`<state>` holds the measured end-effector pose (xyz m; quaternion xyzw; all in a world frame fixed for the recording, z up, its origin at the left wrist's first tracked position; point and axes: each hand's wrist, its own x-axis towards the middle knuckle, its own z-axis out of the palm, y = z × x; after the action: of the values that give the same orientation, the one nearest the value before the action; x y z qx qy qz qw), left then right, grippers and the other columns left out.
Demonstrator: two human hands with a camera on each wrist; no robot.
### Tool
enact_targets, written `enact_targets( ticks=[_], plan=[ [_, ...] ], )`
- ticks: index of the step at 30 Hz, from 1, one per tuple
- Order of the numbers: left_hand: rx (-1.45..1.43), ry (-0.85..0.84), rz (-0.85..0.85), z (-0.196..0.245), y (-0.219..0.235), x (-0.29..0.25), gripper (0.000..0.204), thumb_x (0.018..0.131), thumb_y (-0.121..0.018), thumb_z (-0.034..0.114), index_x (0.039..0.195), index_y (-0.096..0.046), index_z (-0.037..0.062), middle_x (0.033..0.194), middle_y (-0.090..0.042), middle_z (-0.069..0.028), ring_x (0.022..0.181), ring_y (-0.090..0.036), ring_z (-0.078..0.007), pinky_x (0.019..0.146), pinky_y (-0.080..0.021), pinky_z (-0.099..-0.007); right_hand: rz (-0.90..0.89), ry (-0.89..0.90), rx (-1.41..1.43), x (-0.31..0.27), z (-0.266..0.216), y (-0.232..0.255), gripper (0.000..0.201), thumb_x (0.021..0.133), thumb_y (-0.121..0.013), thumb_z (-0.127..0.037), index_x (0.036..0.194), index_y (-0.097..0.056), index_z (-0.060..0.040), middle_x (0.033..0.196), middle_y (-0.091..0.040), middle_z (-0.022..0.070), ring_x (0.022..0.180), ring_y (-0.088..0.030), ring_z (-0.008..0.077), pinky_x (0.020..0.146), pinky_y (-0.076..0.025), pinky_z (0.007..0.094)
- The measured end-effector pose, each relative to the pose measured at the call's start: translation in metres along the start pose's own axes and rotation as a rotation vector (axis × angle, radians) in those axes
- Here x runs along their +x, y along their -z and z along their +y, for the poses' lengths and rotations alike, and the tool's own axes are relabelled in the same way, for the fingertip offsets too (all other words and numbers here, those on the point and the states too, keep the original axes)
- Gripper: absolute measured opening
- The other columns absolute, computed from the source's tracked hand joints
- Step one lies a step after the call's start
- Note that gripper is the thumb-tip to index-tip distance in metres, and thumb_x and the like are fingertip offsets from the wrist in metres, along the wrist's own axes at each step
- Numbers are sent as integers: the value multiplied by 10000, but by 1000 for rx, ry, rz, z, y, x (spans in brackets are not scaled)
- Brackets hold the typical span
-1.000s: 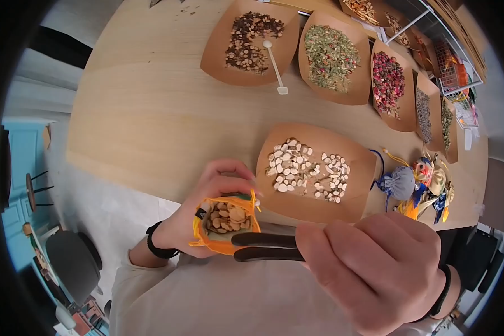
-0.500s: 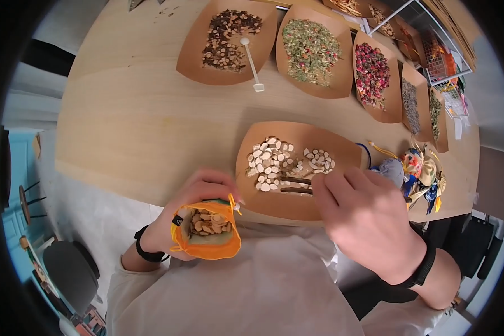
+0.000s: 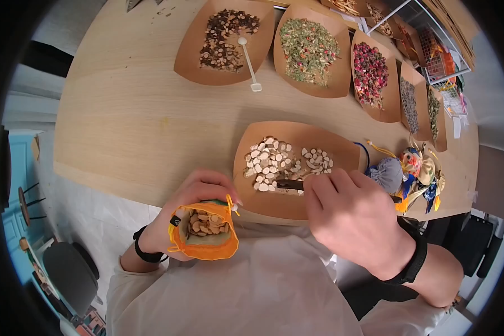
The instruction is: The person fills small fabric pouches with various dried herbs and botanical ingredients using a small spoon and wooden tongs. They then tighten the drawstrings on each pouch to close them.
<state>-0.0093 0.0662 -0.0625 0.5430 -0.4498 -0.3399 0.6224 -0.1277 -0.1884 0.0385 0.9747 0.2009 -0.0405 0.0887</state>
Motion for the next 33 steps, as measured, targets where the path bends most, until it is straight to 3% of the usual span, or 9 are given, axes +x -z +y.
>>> enact_targets(
  ticks=[6,8,14,16,17,20,22,24,33],
  plan=[
    [-3,-4,4,-3,-2,-1,661,764,-837,114,1356,-546,66,1335,-495,-151,1243,-513,-304,1028,-453,-377,48,-48,80,-7,10,9,285,645,-653,-111,899,-674,16,757,-558,51,700,-599,194,596,-495,317],
    [-4,25,45,-4,-5,-2,678,722,-837,223,1314,-552,59,1284,-568,-138,1250,-507,-268,1029,-464,-406,57,-104,144,-8,14,24,307,678,-676,-107,956,-680,24,771,-570,57,693,-612,197,594,-496,334],
    [30,35,32,-3,-4,-1,676,725,-834,207,1319,-550,55,1296,-553,-142,1252,-508,-268,1033,-466,-403,355,10,407,-4,13,55,342,656,-720,-84,978,-728,33,794,-673,78,514,-571,171,424,-415,292],
    [36,37,32,-2,-4,0,674,726,-833,204,1319,-550,53,1295,-552,-141,1252,-508,-268,1033,-465,-402,353,96,422,0,1,61,346,645,-726,-76,972,-727,37,797,-676,69,528,-581,151,421,-417,277],
    [40,39,36,-2,-5,0,672,727,-833,202,1318,-551,52,1295,-551,-140,1253,-507,-267,1034,-465,-401,325,23,468,-1,-9,60,333,700,-793,-177,978,-745,0,795,-690,74,595,-624,218,529,-466,349],
    [40,33,40,0,-5,0,674,723,-832,200,1318,-553,50,1288,-558,-139,1251,-509,-268,1032,-464,-398,262,-7,392,-3,-2,64,345,711,-791,-188,988,-741,12,805,-689,85,638,-634,227,565,-489,351],
    [26,39,48,0,-6,0,674,721,-829,199,1317,-553,50,1285,-564,-139,1251,-507,-268,1032,-462,-398,358,27,281,3,8,56,345,657,-757,-97,974,-721,35,778,-652,44,546,-575,148,440,-424,287],
    [8,43,53,-1,-6,0,674,719,-826,198,1317,-554,51,1283,-570,-138,1252,-505,-267,1033,-460,-397,149,-63,238,-2,12,48,377,675,-769,-103,1020,-711,38,789,-620,27,601,-576,170,504,-460,304],
    [26,46,30,-3,-5,0,671,704,-814,205,1305,-558,55,1290,-574,-136,1253,-496,-266,1035,-462,-405,54,-12,139,6,-2,2,301,635,-646,-124,902,-675,12,764,-558,37,719,-603,187,623,-514,307]
  ],
)
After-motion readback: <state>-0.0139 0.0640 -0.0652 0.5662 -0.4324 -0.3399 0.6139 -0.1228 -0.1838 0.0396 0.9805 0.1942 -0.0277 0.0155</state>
